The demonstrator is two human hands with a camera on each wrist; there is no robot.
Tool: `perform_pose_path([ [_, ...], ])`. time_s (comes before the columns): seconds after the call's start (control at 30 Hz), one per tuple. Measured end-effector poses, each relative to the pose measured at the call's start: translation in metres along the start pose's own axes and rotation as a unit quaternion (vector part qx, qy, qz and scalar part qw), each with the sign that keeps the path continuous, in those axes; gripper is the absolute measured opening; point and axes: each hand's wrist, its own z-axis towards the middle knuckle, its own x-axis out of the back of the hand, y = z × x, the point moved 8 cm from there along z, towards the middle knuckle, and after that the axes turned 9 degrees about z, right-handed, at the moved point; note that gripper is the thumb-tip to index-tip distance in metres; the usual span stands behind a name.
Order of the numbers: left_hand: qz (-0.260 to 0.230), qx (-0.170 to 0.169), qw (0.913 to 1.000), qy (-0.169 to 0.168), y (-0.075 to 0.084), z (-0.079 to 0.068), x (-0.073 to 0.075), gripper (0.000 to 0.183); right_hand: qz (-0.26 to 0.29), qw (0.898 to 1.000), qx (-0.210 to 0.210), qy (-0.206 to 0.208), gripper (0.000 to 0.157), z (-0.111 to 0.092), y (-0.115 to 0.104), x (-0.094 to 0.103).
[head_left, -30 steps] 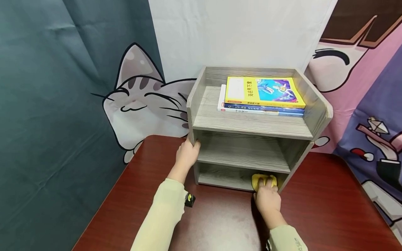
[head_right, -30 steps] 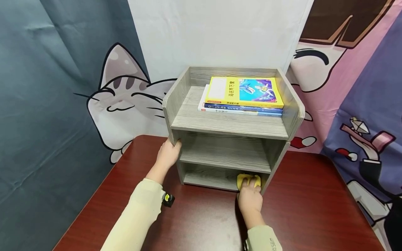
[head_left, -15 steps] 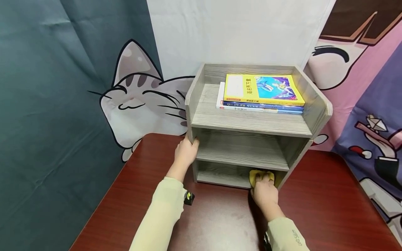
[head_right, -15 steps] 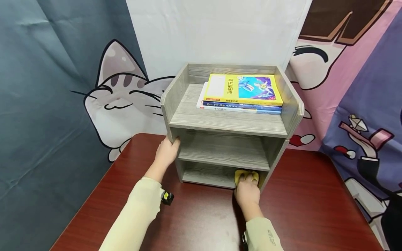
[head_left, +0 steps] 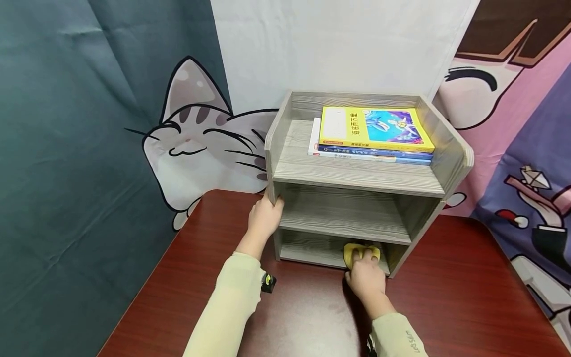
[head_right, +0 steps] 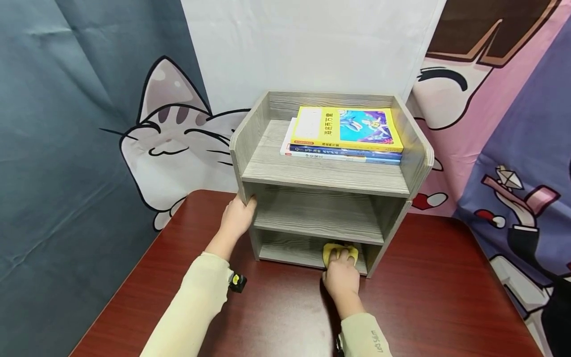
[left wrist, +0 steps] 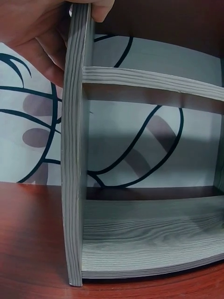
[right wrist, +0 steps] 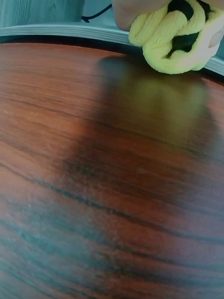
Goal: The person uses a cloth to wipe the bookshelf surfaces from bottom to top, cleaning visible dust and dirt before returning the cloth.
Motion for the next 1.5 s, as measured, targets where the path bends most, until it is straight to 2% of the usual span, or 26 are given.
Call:
perform_pose_path([
  [0.2,0.004,0.003,1.0000,0.005,-0.0010,0.0002,0.0012,0.046,-0.003,1.000,-0.006,-0.027,0.060,0.0016,-0.0014,-0.0019],
  [0.3,0.005,0.003,1.0000,0.006,-0.0012,-0.0014,0.0014,0.047,-0.005,1.000,-0.005,-0.028,0.059,-0.0003,-0.0021,-0.0028],
  [0.67,0.005,-0.007,0.9999,0.011,0.0013,-0.0024,0.0020,0.047,-0.014,0.999,0.021,0.023,0.054,-0.0027,-0.0039,-0.0034],
  [1.07,0.008,-0.010,0.9998,0.016,0.0021,-0.0019,0.0026,0.043,-0.011,0.999,0.016,0.026,0.054,-0.0027,-0.0039,-0.0022],
  [1.23,0.009,-0.010,0.9999,0.010,0.0018,-0.0014,0.0021,0.047,-0.011,0.999,0.013,0.027,0.055,-0.0020,-0.0040,-0.0028],
  [1.5,0.010,-0.013,0.9998,0.009,0.0003,-0.0008,0.0005,0.049,-0.007,0.999,0.004,0.041,0.045,-0.0015,-0.0093,-0.0049],
])
